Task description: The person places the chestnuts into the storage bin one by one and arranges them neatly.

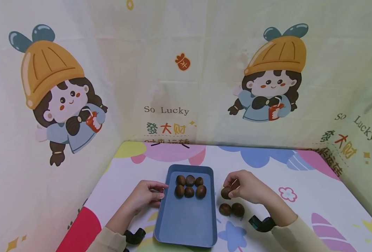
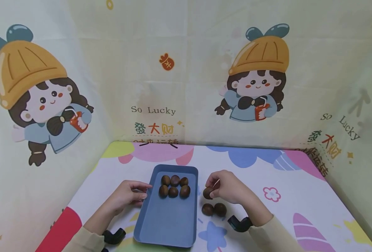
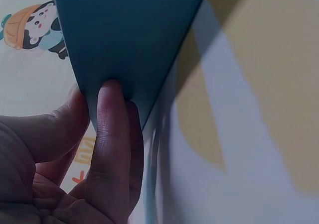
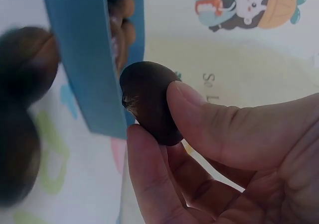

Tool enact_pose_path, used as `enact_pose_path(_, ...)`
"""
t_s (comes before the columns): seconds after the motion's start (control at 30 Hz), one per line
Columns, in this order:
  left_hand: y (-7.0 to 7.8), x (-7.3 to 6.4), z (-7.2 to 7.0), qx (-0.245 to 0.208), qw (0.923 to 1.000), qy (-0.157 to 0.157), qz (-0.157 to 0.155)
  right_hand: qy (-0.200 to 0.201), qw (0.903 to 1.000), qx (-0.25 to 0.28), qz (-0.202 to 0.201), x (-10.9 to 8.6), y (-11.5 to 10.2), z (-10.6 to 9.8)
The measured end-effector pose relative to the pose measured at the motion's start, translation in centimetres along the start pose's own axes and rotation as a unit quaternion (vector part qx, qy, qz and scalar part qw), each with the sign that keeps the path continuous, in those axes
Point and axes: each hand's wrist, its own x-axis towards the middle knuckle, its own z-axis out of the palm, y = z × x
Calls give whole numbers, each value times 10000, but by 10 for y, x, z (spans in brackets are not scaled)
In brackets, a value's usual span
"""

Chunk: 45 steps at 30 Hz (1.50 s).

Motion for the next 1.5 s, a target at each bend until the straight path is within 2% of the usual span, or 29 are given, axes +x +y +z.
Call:
enact_pose_path(0.53,2,-1,0,24,10000,-39,6,-87,9986,156,-488,39,-31,21)
enact_pose_path(0.8,5,-3,1,14,10000,-26,19,-231,9969,334,-673,55,-46,41)
enact_pose_path(1.17,4,-3,2,46,10000,43,-42,-401,9949,-48,-922,65,-62,73)
enact_pose_path(1.5,2,-1,0,14,10000,-38,-25,-331,9945,-305,-942,69,-69,94)
